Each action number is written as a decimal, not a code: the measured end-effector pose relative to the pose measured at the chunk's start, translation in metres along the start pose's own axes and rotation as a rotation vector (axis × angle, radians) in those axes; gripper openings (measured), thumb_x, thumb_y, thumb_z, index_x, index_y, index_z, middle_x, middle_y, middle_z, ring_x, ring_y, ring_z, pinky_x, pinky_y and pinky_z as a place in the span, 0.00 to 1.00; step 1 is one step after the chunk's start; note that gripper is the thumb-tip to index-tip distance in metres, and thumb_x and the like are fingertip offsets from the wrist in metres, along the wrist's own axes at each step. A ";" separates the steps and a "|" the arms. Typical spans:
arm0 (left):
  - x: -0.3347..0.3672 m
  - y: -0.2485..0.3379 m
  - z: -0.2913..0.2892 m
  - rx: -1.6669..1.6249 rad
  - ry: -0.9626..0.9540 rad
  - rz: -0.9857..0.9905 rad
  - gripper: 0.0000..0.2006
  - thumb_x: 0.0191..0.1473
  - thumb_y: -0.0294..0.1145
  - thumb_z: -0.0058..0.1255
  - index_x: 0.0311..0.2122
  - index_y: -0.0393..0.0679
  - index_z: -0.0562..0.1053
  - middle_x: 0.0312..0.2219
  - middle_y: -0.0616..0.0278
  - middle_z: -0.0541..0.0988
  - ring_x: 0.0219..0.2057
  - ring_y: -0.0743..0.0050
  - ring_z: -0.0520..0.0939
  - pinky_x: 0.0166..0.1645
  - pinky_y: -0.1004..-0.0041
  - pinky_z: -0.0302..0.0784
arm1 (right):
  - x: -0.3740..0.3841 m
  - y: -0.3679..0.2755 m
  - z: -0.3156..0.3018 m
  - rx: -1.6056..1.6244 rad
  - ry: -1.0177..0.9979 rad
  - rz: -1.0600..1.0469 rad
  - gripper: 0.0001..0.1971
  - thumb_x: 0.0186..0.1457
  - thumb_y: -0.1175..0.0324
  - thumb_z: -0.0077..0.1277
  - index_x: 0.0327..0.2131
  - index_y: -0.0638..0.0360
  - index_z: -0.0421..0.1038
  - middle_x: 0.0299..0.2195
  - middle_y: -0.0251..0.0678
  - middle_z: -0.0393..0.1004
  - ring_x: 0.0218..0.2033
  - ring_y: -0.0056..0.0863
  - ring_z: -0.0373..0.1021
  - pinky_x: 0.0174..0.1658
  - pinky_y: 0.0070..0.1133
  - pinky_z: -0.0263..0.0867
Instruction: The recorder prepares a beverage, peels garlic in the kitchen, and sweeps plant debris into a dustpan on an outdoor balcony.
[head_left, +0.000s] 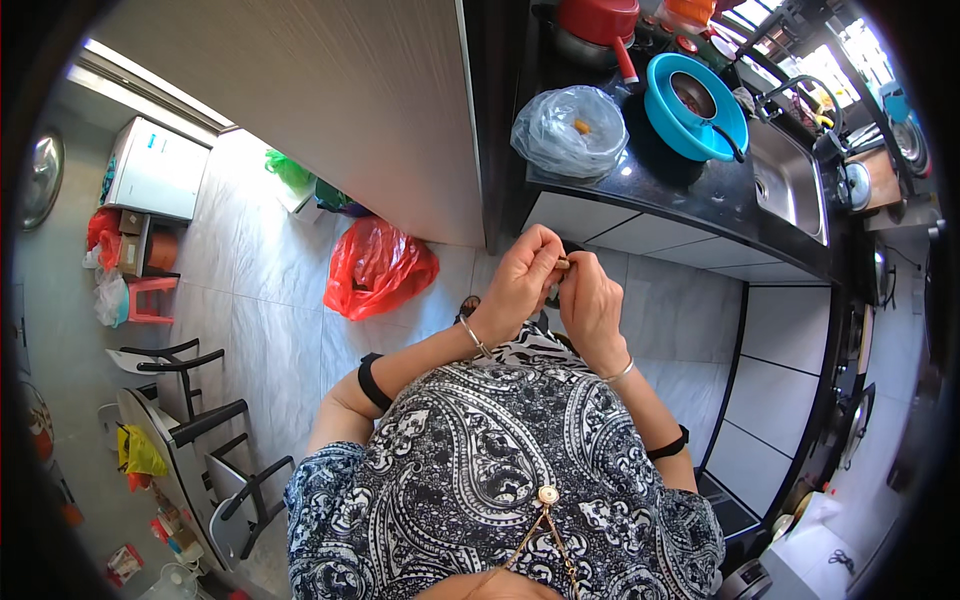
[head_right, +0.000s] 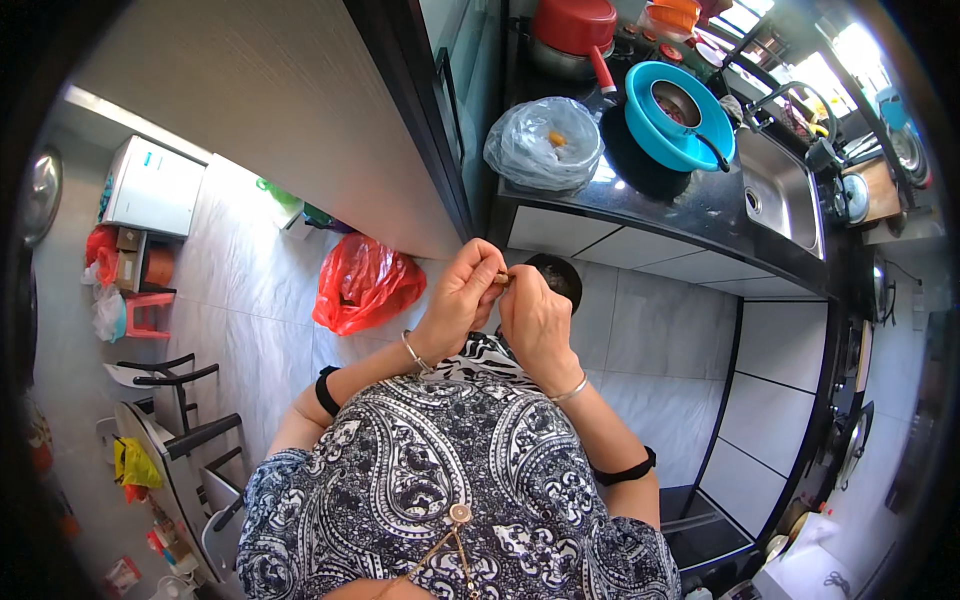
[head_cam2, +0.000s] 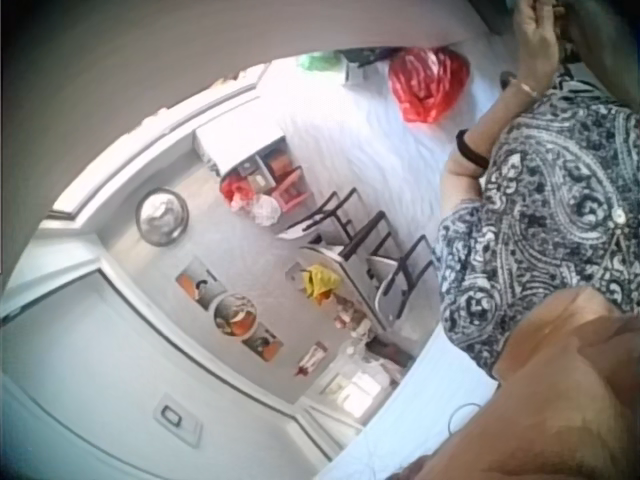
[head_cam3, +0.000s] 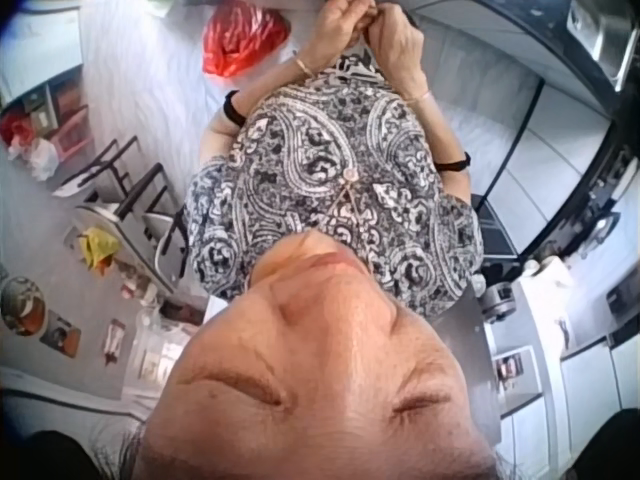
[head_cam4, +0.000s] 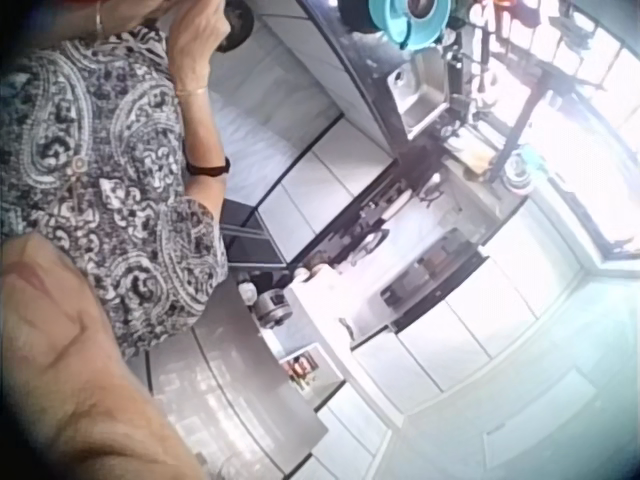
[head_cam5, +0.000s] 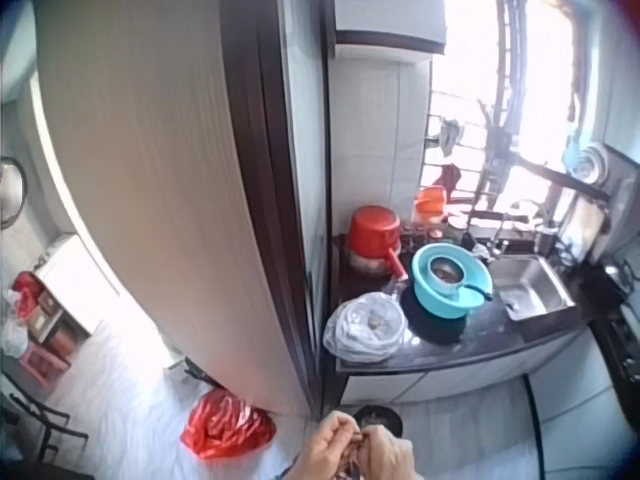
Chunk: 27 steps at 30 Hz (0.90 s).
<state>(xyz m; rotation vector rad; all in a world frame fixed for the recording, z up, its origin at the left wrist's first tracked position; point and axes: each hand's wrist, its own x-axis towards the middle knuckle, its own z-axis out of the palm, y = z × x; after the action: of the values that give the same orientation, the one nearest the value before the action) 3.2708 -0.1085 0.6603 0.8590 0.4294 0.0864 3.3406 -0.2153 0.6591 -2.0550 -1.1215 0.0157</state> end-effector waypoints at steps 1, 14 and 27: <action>0.000 -0.002 0.002 0.002 0.028 0.031 0.07 0.58 0.35 0.34 0.29 0.47 0.61 0.14 0.75 0.60 0.11 0.94 0.53 0.12 0.87 0.45 | -0.001 0.000 0.001 0.003 0.005 0.018 0.05 0.45 0.78 0.43 0.29 0.65 0.63 0.19 0.44 0.67 0.19 0.41 0.66 0.21 0.29 0.62; -0.002 -0.019 -0.006 -0.330 0.017 -0.247 0.10 0.56 0.41 0.37 0.32 0.47 0.65 0.14 0.70 0.61 0.08 0.90 0.52 0.10 0.86 0.45 | -0.019 0.070 -0.002 0.351 -0.079 0.459 0.09 0.54 0.71 0.39 0.26 0.65 0.66 0.13 0.33 0.65 0.10 0.18 0.61 0.14 0.16 0.56; -0.006 -0.040 -0.014 -0.262 0.045 -0.235 0.11 0.56 0.37 0.39 0.36 0.40 0.68 0.18 0.70 0.66 0.10 0.91 0.58 0.12 0.88 0.52 | -0.052 0.149 0.004 0.011 -0.015 0.452 0.06 0.46 0.75 0.47 0.31 0.62 0.70 0.22 0.40 0.70 0.24 0.31 0.68 0.28 0.23 0.63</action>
<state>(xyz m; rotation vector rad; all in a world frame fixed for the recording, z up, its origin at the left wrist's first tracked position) 3.2563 -0.1264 0.6242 0.5457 0.5451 -0.0548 3.4130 -0.2955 0.5442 -2.2595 -0.6432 0.2601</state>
